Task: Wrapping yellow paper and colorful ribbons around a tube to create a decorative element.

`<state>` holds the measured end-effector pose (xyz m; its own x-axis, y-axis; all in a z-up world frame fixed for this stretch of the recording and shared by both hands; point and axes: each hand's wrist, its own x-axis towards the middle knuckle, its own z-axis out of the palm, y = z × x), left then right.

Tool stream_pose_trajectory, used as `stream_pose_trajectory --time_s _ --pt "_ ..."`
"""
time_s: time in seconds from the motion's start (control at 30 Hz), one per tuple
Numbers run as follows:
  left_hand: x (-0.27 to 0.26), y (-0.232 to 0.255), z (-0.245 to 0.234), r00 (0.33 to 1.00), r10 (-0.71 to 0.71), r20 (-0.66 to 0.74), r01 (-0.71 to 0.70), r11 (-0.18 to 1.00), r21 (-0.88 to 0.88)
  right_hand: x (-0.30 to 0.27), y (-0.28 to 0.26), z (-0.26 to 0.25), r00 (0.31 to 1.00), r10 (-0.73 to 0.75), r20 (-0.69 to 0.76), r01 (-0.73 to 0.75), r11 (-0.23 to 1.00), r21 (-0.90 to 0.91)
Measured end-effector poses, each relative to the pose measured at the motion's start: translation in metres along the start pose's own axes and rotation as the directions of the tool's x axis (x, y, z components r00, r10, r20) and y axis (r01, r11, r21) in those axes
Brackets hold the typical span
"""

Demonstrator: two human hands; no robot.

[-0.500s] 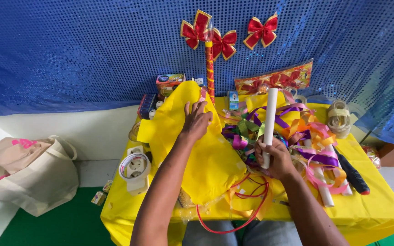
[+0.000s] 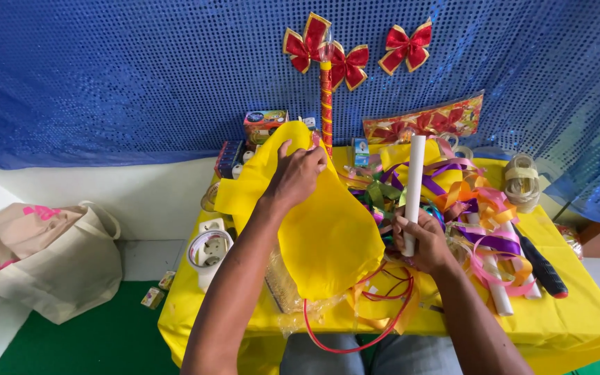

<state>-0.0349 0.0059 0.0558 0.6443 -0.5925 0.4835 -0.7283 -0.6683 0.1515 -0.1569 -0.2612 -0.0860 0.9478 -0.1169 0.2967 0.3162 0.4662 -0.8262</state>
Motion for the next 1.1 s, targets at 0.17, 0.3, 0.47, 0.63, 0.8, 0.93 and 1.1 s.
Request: stream_pose_trajectory --time_s 0.17,0.3,0.47,0.63,0.8,0.93,1.1 --pt "0.002 0.034 -0.054 0.994 0.031 -0.102 -0.046 0.988 -0.145 0.001 0.002 -0.003 1.0 -0.017 0.002 0.017 0.999 0.029" --pt "0.005 0.05 -0.079 0.974 -0.039 -0.225 -0.036 0.947 -0.32 0.002 0.003 -0.006 0.999 -0.036 -0.007 0.036 0.999 0.032" --pt "0.015 0.054 -0.083 0.852 -0.271 -0.448 0.01 0.864 -0.504 -0.001 -0.001 -0.006 0.997 -0.053 -0.049 0.057 0.996 0.075" --pt "0.014 0.02 -0.054 0.716 -0.646 -0.264 0.184 0.539 -0.822 0.002 0.0 -0.006 0.995 -0.082 -0.056 0.087 0.991 0.099" --pt "-0.013 0.048 -0.046 0.589 -0.794 0.151 0.132 -0.089 -0.987 0.005 0.007 -0.01 0.998 -0.031 -0.049 0.036 0.995 0.093" --pt "-0.014 0.02 -0.009 0.616 -0.775 0.14 0.21 -0.009 -0.978 0.004 0.005 -0.007 0.999 -0.025 -0.043 0.029 0.996 0.085" --pt "-0.024 0.023 0.002 0.724 -0.679 0.119 0.16 -0.002 -0.987 0.0 0.006 -0.006 1.0 -0.018 -0.023 0.019 0.999 0.046"
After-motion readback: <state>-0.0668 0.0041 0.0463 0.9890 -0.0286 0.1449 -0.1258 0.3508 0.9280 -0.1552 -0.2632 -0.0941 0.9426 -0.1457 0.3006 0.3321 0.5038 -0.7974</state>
